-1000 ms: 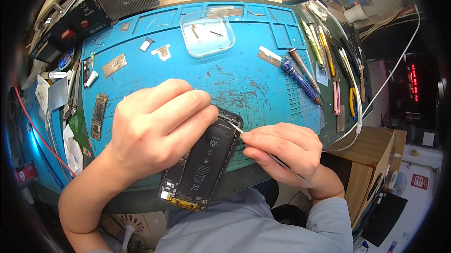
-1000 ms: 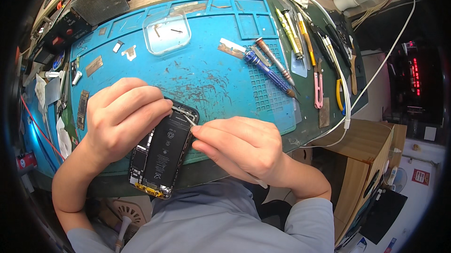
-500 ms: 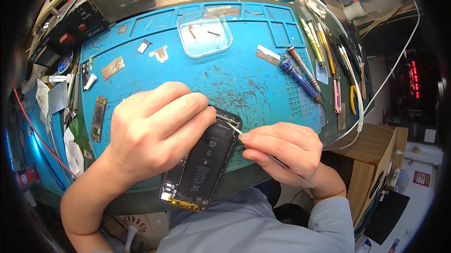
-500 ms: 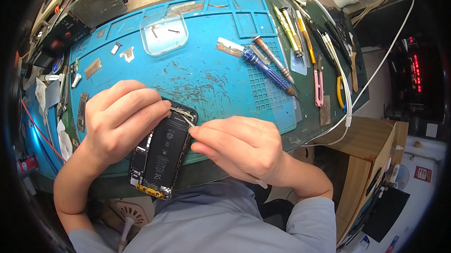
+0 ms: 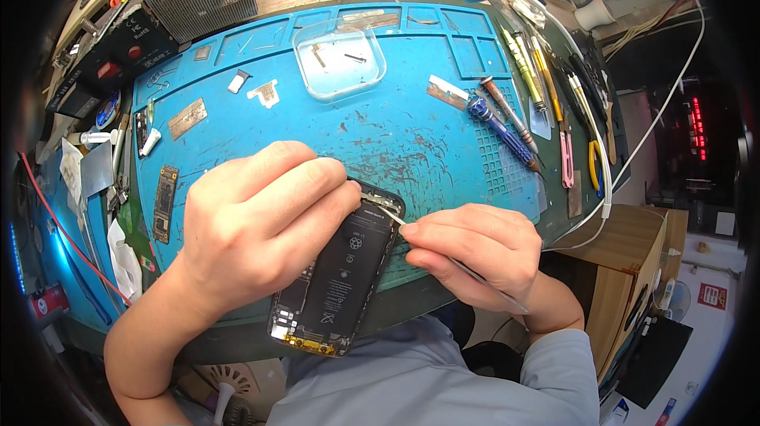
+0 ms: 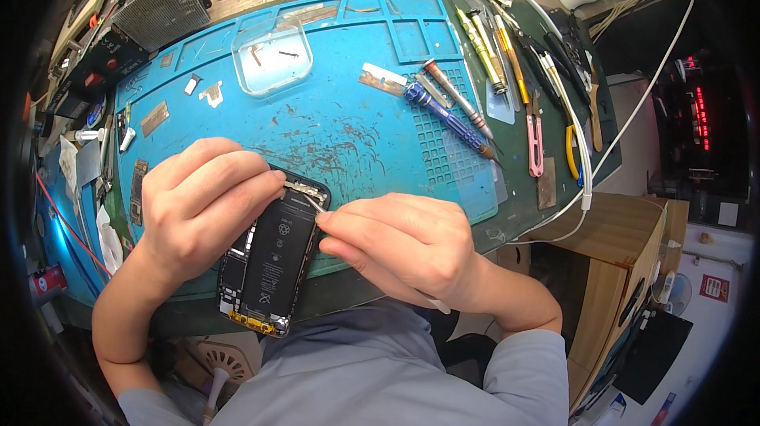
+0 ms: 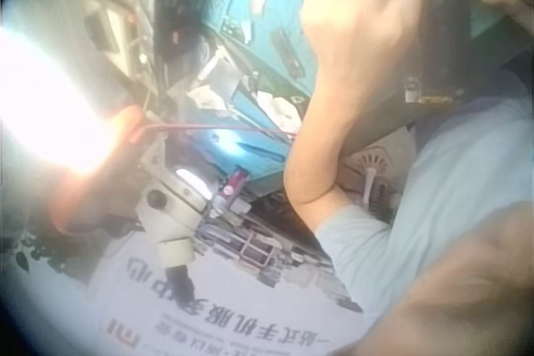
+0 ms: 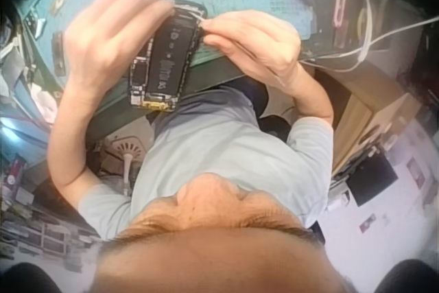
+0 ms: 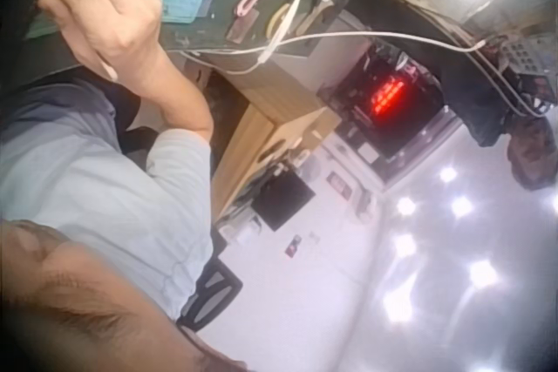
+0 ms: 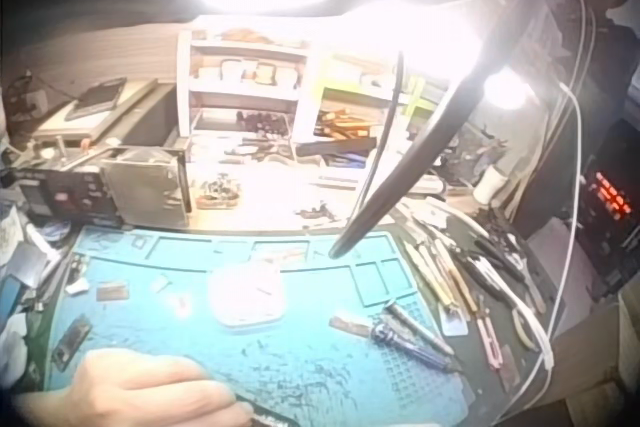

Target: The person uses a screwdriver and tweezers to remove and reattach small components on a disassembled smartphone motherboard. The person repeatedly picks up tiny parts, places them on the board, and secures them with tools.

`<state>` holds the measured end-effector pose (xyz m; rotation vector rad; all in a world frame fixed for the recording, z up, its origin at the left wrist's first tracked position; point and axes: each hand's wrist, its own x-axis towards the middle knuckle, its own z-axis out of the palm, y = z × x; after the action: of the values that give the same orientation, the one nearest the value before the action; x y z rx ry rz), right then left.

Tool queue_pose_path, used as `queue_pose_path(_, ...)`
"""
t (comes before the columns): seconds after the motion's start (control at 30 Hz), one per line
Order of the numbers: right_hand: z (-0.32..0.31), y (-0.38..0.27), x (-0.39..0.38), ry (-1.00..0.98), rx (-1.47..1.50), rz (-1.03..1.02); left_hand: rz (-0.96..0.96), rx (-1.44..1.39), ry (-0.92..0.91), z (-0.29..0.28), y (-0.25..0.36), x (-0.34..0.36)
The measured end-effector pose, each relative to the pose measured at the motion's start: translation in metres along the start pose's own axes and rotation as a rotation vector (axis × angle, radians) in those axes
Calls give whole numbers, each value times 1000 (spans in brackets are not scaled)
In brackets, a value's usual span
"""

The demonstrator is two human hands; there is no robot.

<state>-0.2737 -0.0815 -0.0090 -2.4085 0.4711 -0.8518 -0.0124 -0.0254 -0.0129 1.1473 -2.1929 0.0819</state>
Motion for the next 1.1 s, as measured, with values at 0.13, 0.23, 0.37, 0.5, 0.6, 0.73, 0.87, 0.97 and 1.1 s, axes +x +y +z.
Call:
queue_pose_path(0.13, -1, -1, 1, -2, -5, 4, -21, 0, -17, -1, 1, 1)
queue_pose_path(0.23, -1, -1, 1, -7, -3, 7, -18, 2, -21, -1, 1, 1)
queue_pose_path(0.37, -1, -2, 1, -9, -8, 11, -9, 5, -14, 0, 0, 1)
queue_pose_path(0.5, -1, -1, 2, -7, 2, 16, -8, 4, -9, 1, -1, 1)
queue_pose_path(0.6, -1, -2, 2, -8, 6, 25, -8, 3, -3, 2, -1, 1)
queue_pose_path(0.73, -2, -2, 2, -8, 4, 33, -17, 9, -16, 1, 1, 2)
queue_pose_path(0.87, -3, -2, 2, -9, 14, 38, -11, 9, -13, 1, 0, 3)
queue_pose_path(0.97, -3, -2, 1, -3, 12, 33, -10, 6, -12, 1, 0, 3)
queue_pose_path(1.1, -2, -2, 0, 4, 11, 30, -8, 9, -11, 1, 1, 3)
